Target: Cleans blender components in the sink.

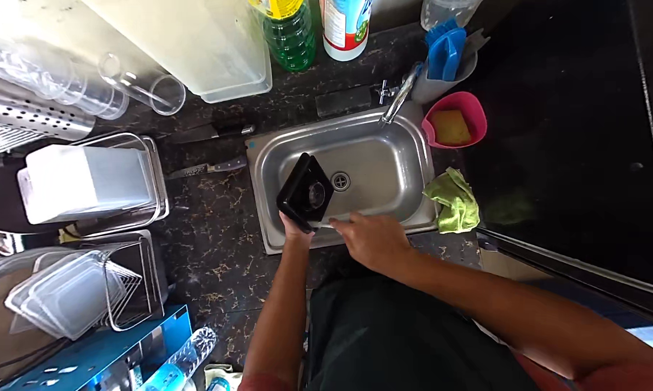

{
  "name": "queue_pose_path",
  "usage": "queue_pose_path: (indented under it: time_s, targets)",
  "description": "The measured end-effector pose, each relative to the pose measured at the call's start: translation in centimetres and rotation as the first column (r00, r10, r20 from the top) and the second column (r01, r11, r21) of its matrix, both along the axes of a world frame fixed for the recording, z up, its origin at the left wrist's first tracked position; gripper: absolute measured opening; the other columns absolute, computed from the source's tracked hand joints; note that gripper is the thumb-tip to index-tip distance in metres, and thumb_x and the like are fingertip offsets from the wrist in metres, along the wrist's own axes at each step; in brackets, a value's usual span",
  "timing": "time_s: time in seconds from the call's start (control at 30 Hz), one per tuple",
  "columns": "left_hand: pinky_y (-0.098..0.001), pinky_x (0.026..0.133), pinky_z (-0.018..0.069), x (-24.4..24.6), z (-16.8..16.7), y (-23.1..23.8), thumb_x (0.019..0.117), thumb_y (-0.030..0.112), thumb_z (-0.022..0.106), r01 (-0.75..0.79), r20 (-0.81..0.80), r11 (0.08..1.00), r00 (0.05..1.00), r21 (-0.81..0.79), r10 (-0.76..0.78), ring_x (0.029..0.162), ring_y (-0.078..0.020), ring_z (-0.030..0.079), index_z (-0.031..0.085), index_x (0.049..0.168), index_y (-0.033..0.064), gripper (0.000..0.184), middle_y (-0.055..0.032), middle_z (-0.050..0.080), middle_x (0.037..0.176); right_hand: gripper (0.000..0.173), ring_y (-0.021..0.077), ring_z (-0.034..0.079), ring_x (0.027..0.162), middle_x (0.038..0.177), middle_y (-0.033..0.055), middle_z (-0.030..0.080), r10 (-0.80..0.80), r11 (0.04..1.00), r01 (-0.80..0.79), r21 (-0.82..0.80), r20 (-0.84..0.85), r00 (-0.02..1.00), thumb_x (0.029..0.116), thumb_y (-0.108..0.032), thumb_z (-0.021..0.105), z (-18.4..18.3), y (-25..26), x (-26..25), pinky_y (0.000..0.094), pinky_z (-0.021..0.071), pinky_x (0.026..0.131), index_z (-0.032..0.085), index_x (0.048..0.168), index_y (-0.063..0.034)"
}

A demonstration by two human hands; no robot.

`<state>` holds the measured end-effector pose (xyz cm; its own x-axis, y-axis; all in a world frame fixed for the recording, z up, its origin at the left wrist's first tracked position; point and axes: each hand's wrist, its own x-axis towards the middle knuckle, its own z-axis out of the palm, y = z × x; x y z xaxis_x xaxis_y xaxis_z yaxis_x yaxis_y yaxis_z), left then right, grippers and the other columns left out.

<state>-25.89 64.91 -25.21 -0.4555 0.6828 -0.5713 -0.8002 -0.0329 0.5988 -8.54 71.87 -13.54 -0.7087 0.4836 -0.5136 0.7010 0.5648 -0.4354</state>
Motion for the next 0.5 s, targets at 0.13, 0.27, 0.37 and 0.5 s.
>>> queue_pose_path:
  time_s: [0.13, 0.27, 0.37, 0.5]
  targets:
    - [-0.0367, 0.069, 0.0617, -0.6, -0.7, -0.1, 0.0955, 0.078, 0.018, -0.002, 0.025, 0.999, 1.000, 0.036, 0.001, 0.083, -0.0135, 0.073, 0.070, 0.098, 0.0250, 0.074, 0.0002, 0.075, 0.089, 0.039, 0.0344, 0.070, 0.080, 0.094, 0.0140, 0.070, -0.010, 0.998, 0.011, 0.054, -0.033, 0.999, 0.1049, -0.026, 0.045, -0.2, 0.8, -0.2, 0.0512, 0.0535, 0.063, 0.066, 0.137, -0.0304]
    - [-0.0356, 0.067, 0.0613, -0.7, -0.9, 0.3, 0.0943, 0.079, 0.009, -0.030, 0.024, 0.999, 0.999, 0.021, 0.029, 0.081, -0.0131, 0.073, 0.069, 0.098, 0.0247, 0.081, 0.0003, 0.075, 0.088, 0.039, 0.0380, 0.070, 0.085, 0.102, 0.0176, 0.070, 0.014, 1.000, -0.014, 0.001, 0.025, 1.000, 0.1057, -0.023, 0.044, 0.1, 0.9, -0.5, 0.0547, 0.0549, 0.067, 0.064, 0.139, -0.0262]
    - [-0.0372, 0.073, 0.0615, -1.3, -1.3, -0.5, 0.0976, 0.075, 0.011, -0.061, 0.055, 0.998, 0.997, 0.017, 0.060, 0.088, -0.0142, 0.072, 0.067, 0.106, 0.0231, 0.077, -0.0008, 0.074, 0.094, 0.034, 0.0342, 0.070, 0.079, 0.092, 0.0136, 0.070, -0.031, 0.998, 0.029, 0.049, 0.024, 0.999, 0.1042, -0.025, 0.049, 0.2, 2.4, -0.1, 0.0512, 0.0539, 0.062, 0.070, 0.131, -0.0266]
    - [-0.0361, 0.068, 0.0614, -0.8, -0.8, 0.1, 0.0949, 0.078, 0.009, -0.014, 0.081, 1.000, 0.997, -0.023, 0.015, 0.083, -0.0137, 0.072, 0.069, 0.100, 0.0246, 0.080, -0.0007, 0.075, 0.089, 0.037, 0.0363, 0.070, 0.085, 0.096, 0.0153, 0.071, 0.005, 1.000, -0.004, -0.020, 0.006, 1.000, 0.1053, -0.024, 0.045, -1.1, 1.7, -1.1, 0.0536, 0.0545, 0.067, 0.067, 0.135, -0.0263]
